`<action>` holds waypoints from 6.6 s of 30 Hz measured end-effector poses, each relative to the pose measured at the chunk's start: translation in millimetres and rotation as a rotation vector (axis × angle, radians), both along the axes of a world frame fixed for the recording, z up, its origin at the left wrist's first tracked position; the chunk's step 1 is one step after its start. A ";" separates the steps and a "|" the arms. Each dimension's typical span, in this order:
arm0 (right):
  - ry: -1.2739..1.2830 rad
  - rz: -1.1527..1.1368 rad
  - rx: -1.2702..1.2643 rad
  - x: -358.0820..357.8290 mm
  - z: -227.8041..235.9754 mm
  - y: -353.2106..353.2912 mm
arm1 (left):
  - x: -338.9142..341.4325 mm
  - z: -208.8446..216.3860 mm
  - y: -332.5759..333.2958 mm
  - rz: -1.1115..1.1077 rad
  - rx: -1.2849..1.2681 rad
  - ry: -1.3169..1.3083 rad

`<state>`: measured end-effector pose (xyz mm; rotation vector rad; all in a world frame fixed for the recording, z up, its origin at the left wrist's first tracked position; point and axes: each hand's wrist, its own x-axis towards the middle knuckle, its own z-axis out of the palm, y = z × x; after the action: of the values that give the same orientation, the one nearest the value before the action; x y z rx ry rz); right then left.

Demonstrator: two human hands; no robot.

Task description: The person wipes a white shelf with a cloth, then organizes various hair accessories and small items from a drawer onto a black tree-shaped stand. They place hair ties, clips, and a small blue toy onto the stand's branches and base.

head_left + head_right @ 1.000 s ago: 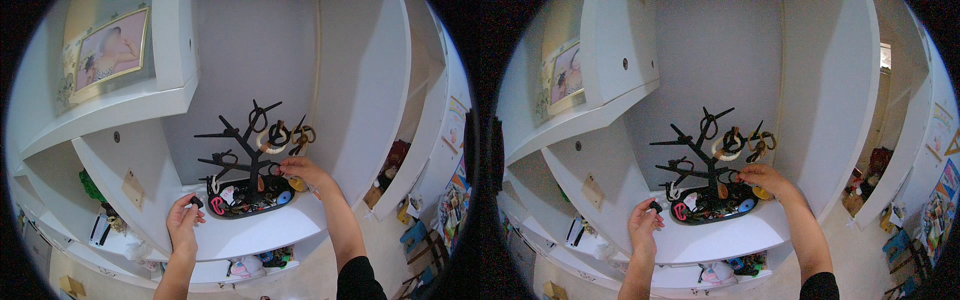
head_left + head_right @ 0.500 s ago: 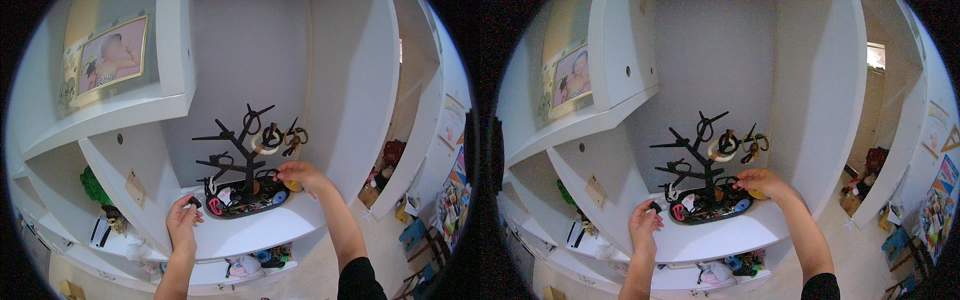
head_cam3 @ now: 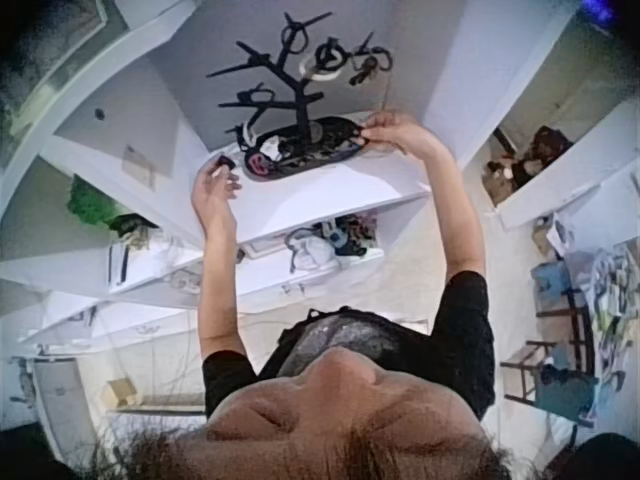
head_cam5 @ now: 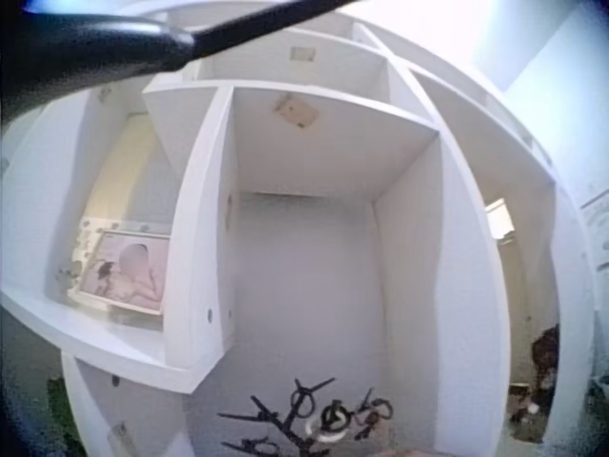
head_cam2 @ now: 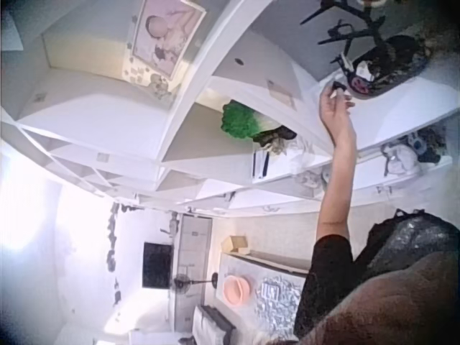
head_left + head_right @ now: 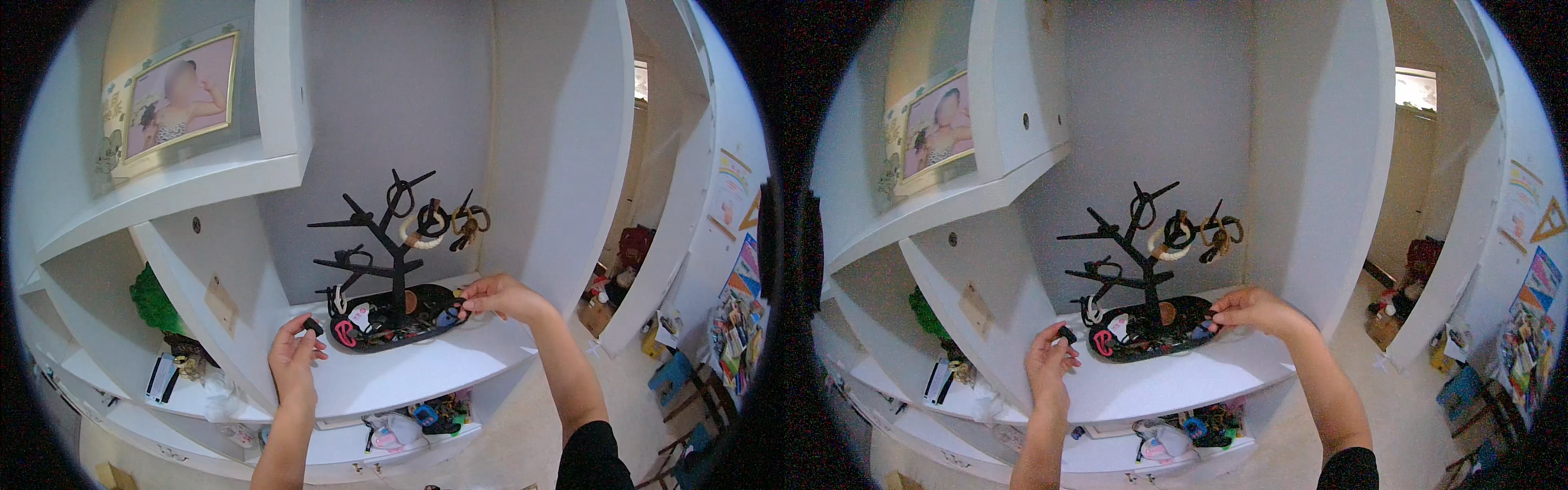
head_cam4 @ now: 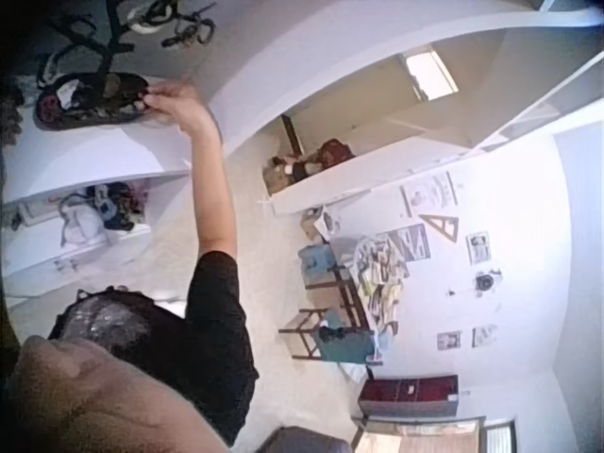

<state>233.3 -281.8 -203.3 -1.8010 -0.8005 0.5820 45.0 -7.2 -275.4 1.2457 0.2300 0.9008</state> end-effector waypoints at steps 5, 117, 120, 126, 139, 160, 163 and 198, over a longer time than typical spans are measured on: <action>-0.036 -0.095 0.071 -2.6 -5.1 -9.8 | 1.7 2.6 -1.1 -0.001 -0.006 0.019; -0.868 0.078 -0.430 29.1 -18.3 57.7 | -1.2 4.6 -2.2 0.030 -0.008 0.036; -0.874 0.191 -0.498 20.5 -20.0 61.6 | 0.3 5.1 -2.3 0.027 -0.007 0.020; -0.788 0.156 -0.480 23.5 -28.6 68.9 | 1.0 4.4 -2.8 0.035 -0.015 0.022; -0.496 -0.060 -0.198 35.9 -22.8 53.4 | -0.1 6.6 -4.5 0.051 -0.017 0.033; -0.722 -0.191 -0.437 27.2 -17.5 54.1 | -2.2 6.2 -4.3 0.048 -0.026 0.029; -0.801 -0.224 -0.404 37.5 -26.3 52.9 | -0.2 6.7 -5.5 0.044 -0.023 0.019; -1.034 -0.042 -0.345 23.5 -38.3 64.6 | 0.0 2.3 1.4 0.022 0.007 0.054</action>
<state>256.7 -217.2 -241.6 -2.4345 -1.3843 -0.3350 45.0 -5.8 -273.1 1.2770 0.2841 0.8884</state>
